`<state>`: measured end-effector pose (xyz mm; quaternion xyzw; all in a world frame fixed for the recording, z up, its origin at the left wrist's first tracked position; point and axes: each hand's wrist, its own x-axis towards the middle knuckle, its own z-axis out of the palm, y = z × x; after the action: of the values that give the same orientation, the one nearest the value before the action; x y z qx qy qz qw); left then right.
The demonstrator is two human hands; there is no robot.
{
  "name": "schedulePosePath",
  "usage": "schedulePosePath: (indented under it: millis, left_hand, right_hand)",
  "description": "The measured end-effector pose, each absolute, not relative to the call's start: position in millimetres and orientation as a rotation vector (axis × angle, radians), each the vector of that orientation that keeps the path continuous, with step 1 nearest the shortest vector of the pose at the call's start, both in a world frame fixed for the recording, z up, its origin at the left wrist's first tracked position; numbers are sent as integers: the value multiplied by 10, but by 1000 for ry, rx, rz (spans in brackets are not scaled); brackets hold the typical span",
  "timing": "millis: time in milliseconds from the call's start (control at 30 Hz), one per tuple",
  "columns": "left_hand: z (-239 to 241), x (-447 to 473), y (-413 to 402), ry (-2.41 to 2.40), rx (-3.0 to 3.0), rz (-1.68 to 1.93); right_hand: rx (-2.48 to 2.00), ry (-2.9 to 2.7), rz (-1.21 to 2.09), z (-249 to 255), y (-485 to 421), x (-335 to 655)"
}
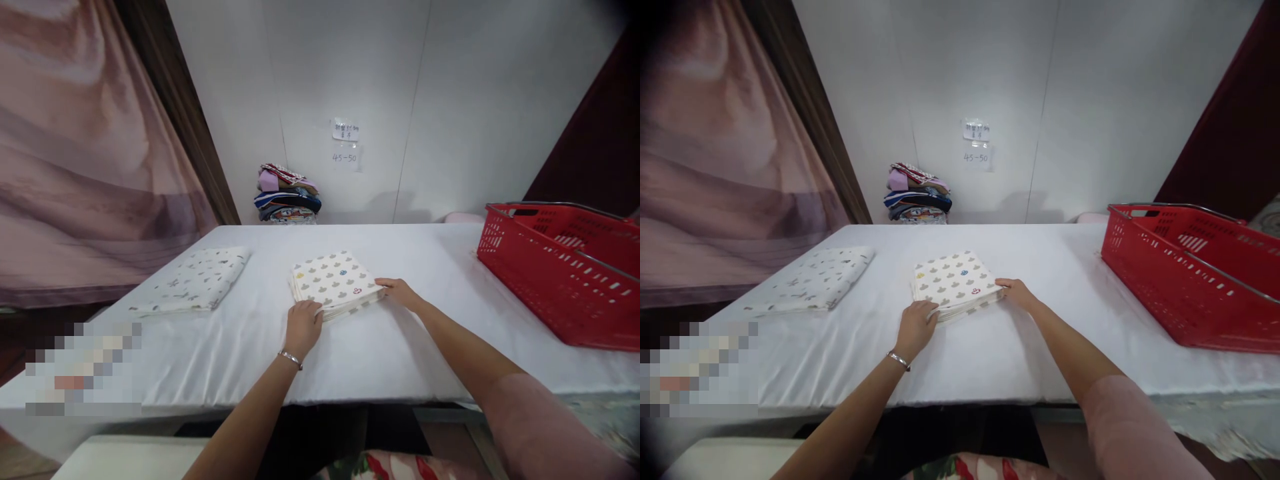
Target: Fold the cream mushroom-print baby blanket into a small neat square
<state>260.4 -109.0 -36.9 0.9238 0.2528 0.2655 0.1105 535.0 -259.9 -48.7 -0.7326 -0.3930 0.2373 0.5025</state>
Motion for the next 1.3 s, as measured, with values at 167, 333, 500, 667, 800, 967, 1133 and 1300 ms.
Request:
schedulePosePath:
  millis: [167, 333, 500, 667, 800, 967, 1133, 1300]
  left_hand:
    - [-300, 2854, -1269, 551, 2876, 742]
    - [-230, 3383, -1407, 408, 2931, 585]
    - [-204, 3819, -1415, 423, 2969, 409]
    - [-162, 3971, -1323, 617, 2926, 204]
    - [-161, 3985, -1284, 639, 2917, 187]
    - [-200, 3985, -1287, 633, 2924, 234]
    - [-189, 4002, -1285, 659, 2900, 220]
    - [-194, 4015, -1282, 660, 2902, 229]
  right_hand:
    - [-1765, -878, 611, -426, -2598, 5320]
    - [-1726, -917, 659, -439, -2583, 5317]
    - [-1685, -968, 592, -478, -2577, 5331]
    - [-1849, -862, 260, -644, -2616, 5266]
    - [-1898, -919, -38, -807, -2692, 5099]
    - [-1953, -1152, -325, -851, -2720, 5014]
    - [-2053, -1311, -460, -857, -2662, 5070]
    - [-2106, -1323, -449, -832, -2622, 5039]
